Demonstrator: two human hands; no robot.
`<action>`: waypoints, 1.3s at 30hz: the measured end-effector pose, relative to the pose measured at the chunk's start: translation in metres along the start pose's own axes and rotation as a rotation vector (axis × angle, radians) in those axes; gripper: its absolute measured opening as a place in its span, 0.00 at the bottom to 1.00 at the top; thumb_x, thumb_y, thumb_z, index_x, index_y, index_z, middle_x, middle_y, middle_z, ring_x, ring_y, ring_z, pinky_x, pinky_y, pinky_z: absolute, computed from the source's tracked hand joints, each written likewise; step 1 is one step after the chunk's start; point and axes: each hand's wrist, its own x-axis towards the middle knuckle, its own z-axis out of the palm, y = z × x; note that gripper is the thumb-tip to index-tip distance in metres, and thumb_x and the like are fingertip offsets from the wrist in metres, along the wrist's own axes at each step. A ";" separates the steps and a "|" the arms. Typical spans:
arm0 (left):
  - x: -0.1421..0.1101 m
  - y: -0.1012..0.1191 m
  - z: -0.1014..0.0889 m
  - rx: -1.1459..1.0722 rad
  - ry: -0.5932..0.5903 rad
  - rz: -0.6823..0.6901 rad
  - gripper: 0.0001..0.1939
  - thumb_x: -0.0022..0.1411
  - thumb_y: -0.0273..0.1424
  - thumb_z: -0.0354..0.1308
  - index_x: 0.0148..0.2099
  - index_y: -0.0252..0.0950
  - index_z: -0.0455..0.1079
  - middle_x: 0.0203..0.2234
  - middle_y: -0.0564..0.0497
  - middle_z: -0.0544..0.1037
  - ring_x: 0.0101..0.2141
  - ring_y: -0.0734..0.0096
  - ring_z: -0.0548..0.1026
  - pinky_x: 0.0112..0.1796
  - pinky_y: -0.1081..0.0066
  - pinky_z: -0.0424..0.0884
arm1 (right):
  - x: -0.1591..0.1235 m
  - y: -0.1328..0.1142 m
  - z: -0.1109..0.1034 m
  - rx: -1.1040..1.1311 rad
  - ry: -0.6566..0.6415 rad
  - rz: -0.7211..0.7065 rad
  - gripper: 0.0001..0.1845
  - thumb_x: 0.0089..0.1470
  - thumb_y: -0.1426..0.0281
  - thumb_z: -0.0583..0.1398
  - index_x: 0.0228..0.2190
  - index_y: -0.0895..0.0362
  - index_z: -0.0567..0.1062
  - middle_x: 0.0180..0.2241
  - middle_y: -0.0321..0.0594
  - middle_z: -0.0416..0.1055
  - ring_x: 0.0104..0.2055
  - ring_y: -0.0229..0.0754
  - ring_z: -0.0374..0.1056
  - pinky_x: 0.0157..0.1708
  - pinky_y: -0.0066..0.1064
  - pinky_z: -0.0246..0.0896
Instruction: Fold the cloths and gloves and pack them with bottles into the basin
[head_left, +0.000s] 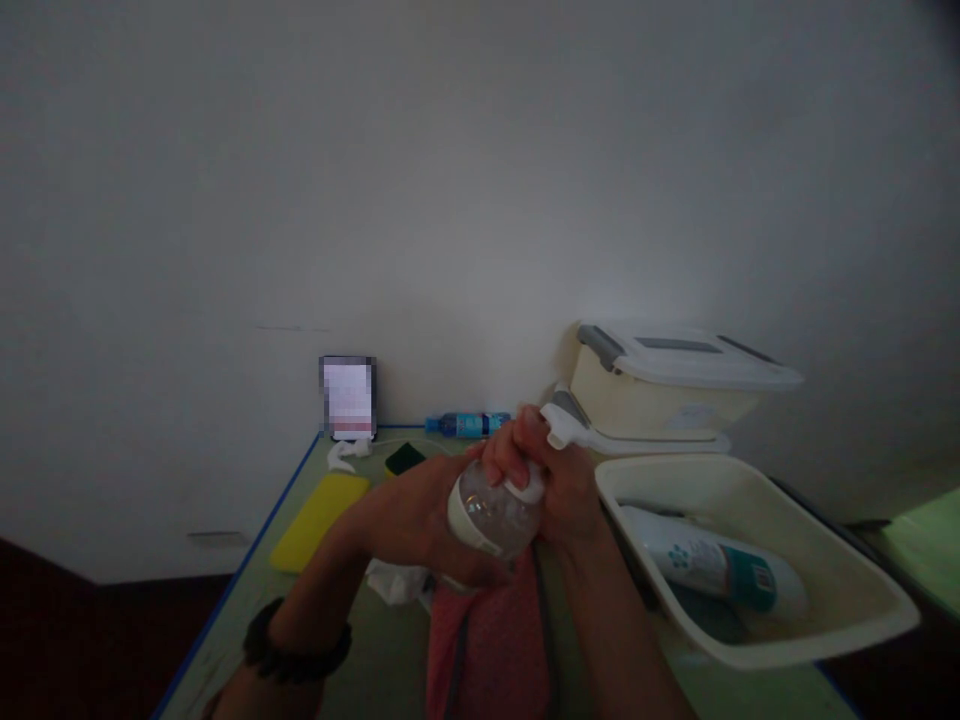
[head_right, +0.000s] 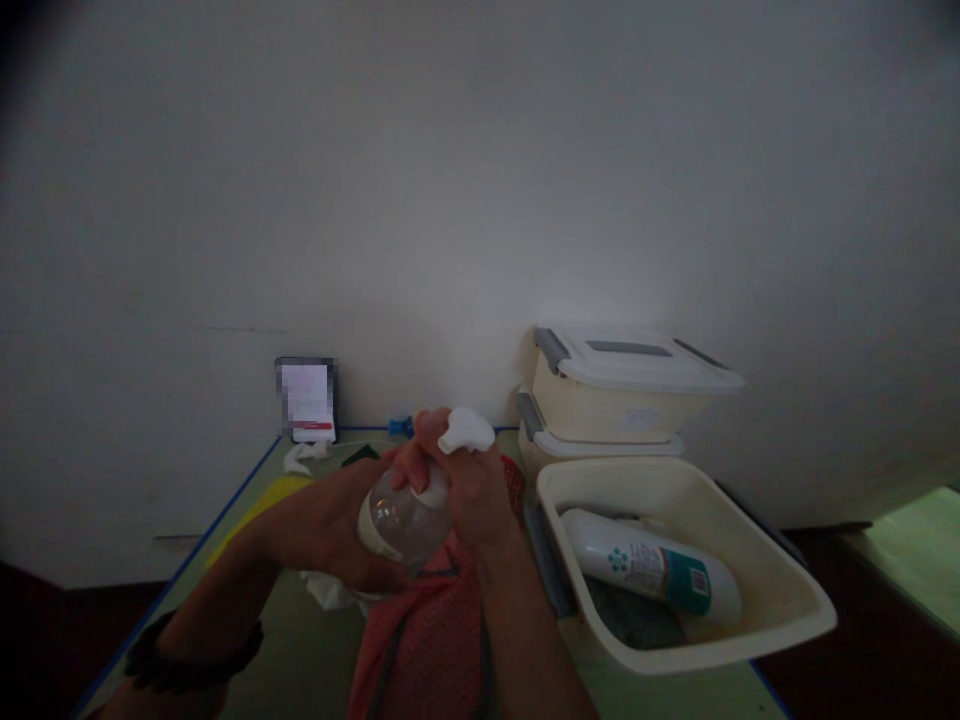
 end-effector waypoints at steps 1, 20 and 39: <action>0.000 -0.001 -0.001 -0.006 -0.001 -0.011 0.31 0.40 0.39 0.69 0.47 0.37 0.63 0.36 0.52 0.73 0.34 0.66 0.72 0.36 0.69 0.68 | 0.000 0.001 0.000 0.009 -0.003 0.002 0.19 0.53 0.62 0.60 0.15 0.56 0.67 0.13 0.28 0.60 0.20 0.33 0.62 0.32 0.29 0.63; -0.006 -0.005 -0.011 -0.005 -0.099 -0.170 0.28 0.44 0.42 0.66 0.47 0.37 0.67 0.35 0.52 0.77 0.33 0.64 0.74 0.34 0.69 0.70 | 0.009 0.008 0.005 -0.200 0.405 -0.067 0.12 0.44 0.60 0.67 0.27 0.55 0.74 0.15 0.28 0.69 0.21 0.37 0.71 0.25 0.27 0.64; -0.015 -0.008 -0.020 -0.265 -0.326 -0.170 0.25 0.39 0.38 0.69 0.40 0.36 0.68 0.30 0.52 0.77 0.29 0.66 0.74 0.30 0.70 0.71 | 0.000 -0.006 0.013 0.208 -0.062 0.013 0.21 0.49 0.48 0.58 0.20 0.52 0.69 0.10 0.26 0.57 0.14 0.35 0.61 0.26 0.31 0.63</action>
